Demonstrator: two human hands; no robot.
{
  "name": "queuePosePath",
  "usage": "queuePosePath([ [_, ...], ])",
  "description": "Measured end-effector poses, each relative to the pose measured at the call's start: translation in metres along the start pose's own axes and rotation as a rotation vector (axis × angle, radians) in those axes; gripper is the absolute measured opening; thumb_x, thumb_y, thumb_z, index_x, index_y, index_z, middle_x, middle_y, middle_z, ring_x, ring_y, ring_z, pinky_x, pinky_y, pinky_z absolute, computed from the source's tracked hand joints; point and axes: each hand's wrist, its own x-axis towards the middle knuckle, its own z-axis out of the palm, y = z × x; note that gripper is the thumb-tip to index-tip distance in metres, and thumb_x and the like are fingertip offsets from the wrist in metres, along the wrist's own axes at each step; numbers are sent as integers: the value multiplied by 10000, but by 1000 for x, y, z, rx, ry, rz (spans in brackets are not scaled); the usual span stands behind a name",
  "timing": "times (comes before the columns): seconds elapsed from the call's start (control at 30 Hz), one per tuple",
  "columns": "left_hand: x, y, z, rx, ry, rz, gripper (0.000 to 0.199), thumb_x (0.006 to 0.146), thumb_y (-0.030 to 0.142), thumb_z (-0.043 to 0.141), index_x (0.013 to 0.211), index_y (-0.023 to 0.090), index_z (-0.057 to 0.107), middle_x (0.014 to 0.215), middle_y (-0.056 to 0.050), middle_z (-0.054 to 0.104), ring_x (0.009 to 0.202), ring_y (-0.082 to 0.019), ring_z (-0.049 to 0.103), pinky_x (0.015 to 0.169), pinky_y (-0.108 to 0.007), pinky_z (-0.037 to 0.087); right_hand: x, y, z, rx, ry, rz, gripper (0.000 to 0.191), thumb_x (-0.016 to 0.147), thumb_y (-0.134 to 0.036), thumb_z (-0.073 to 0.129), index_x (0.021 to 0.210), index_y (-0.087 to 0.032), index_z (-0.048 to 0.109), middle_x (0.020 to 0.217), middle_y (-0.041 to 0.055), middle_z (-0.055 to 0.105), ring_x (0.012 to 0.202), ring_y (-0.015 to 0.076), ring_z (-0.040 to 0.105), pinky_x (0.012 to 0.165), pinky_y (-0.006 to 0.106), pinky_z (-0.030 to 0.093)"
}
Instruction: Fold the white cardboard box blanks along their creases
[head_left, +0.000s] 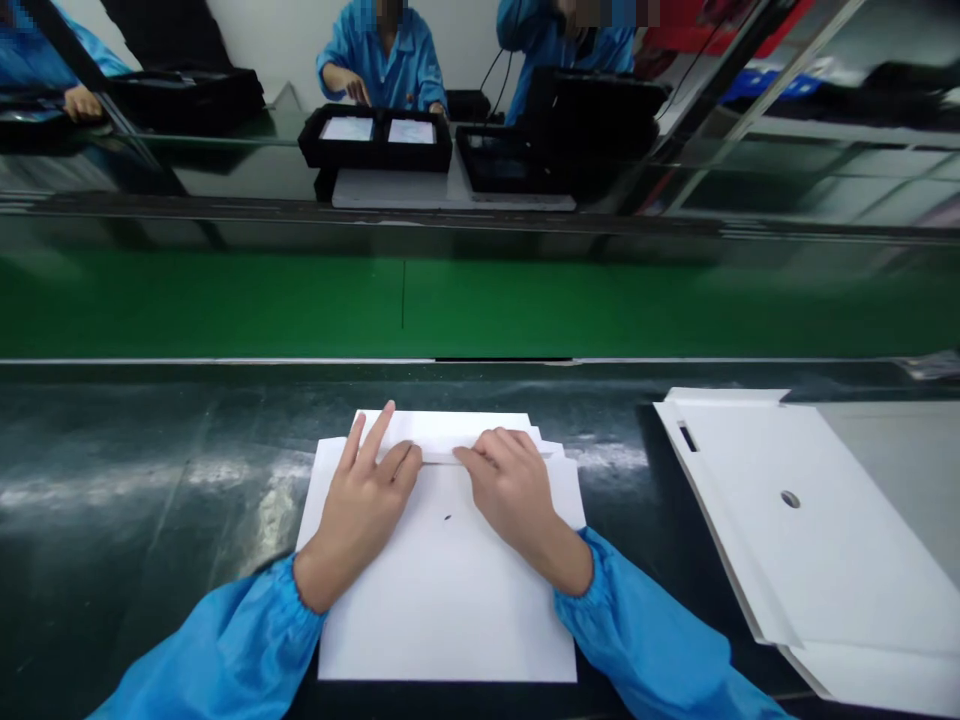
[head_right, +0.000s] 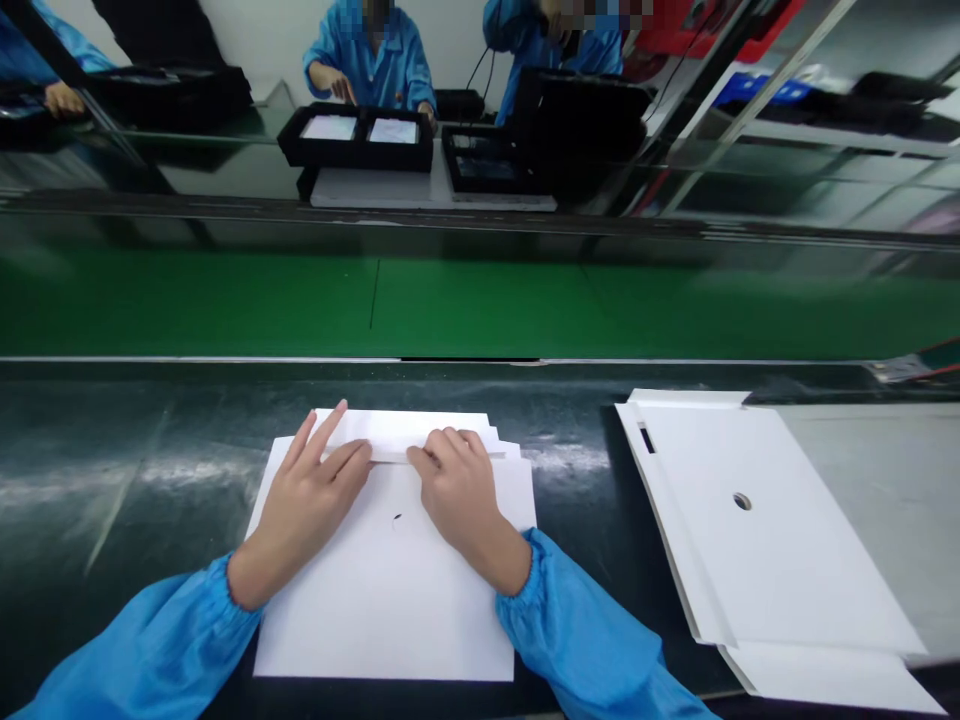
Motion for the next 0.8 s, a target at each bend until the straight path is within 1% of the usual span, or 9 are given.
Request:
queuePosePath([
  [0.07, -4, 10, 2, 9, 20, 42, 319, 996, 52, 589, 1298, 110, 674, 1286, -140, 739, 1523, -381, 469, 1278, -576, 389, -7, -6, -1, 24, 7, -15, 215, 1029, -86, 566, 1041, -202, 747, 934, 40, 737, 931, 199, 652, 870, 378, 439],
  [0.13, -9, 19, 8, -4, 38, 67, 423, 1027, 99, 551, 1448, 70, 588, 1454, -189, 664, 1475, -336, 540, 1258, -501, 425, -16, -13, -4, 30, -16, -37, 232, 1050, -142, 565, 1225, -162, 716, 1207, 88, 767, 1189, 227, 652, 1038, 414, 434],
  [0.2, -14, 24, 14, -31, 40, 70, 530, 1047, 162, 521, 1567, 63, 479, 1540, -198, 599, 1467, -326, 551, 1249, -488, 427, -24, -20, -8, 10, -91, -57, 352, 1074, -227, 549, 1394, -112, 638, 1451, 127, 676, 1407, 254, 549, 1171, 448, 379],
  [0.3, -21, 24, 22, -85, 31, 84, 650, 1059, 278, 480, 1659, 67, 348, 1609, -198, 524, 1491, -334, 522, 1264, -508, 397, -31, -24, -13, 2, -245, -47, 505, 1100, -319, 499, 1554, -98, 502, 1652, 108, 486, 1593, 241, 330, 1292, 454, 288],
  [0.37, -25, 20, 24, -108, 20, 81, 676, 1059, 312, 460, 1681, 87, 315, 1639, -186, 489, 1498, -327, 516, 1279, -513, 376, -33, -22, -16, 10, -302, -25, 538, 1113, -338, 472, 1603, -118, 445, 1708, 73, 399, 1635, 209, 230, 1336, 441, 235],
  [0.43, -29, 17, 23, -119, 10, 61, 690, 1057, 335, 470, 1687, 101, 311, 1653, -180, 470, 1502, -331, 511, 1288, -522, 366, -36, -18, -18, 10, -319, 2, 541, 1119, -325, 458, 1623, -130, 418, 1726, 53, 359, 1646, 186, 186, 1359, 436, 189],
  [0.6, -42, 10, 11, -145, -28, 5, 719, 1048, 364, 496, 1699, 137, 289, 1691, -162, 413, 1548, -358, 436, 1286, -566, 379, -50, -7, -26, 6, -320, 107, 522, 1095, -226, 459, 1609, -140, 447, 1698, 56, 404, 1641, 185, 209, 1379, 460, 81],
  [0.7, -53, 6, 6, -146, -82, -13, 742, 1033, 329, 509, 1714, 181, 253, 1710, -153, 378, 1567, -385, 389, 1274, -623, 386, -60, 1, -34, -19, -293, 166, 520, 1068, -167, 464, 1587, -138, 481, 1666, 64, 459, 1624, 193, 268, 1378, 476, 103],
  [0.8, -65, 1, 3, -123, -140, -33, 803, 1015, 328, 539, 1729, 187, 198, 1718, -193, 336, 1562, -444, 367, 1228, -697, 419, -69, 8, -43, -69, -254, 215, 499, 1066, -170, 481, 1563, -147, 515, 1630, 69, 509, 1598, 197, 336, 1369, 504, 165],
])
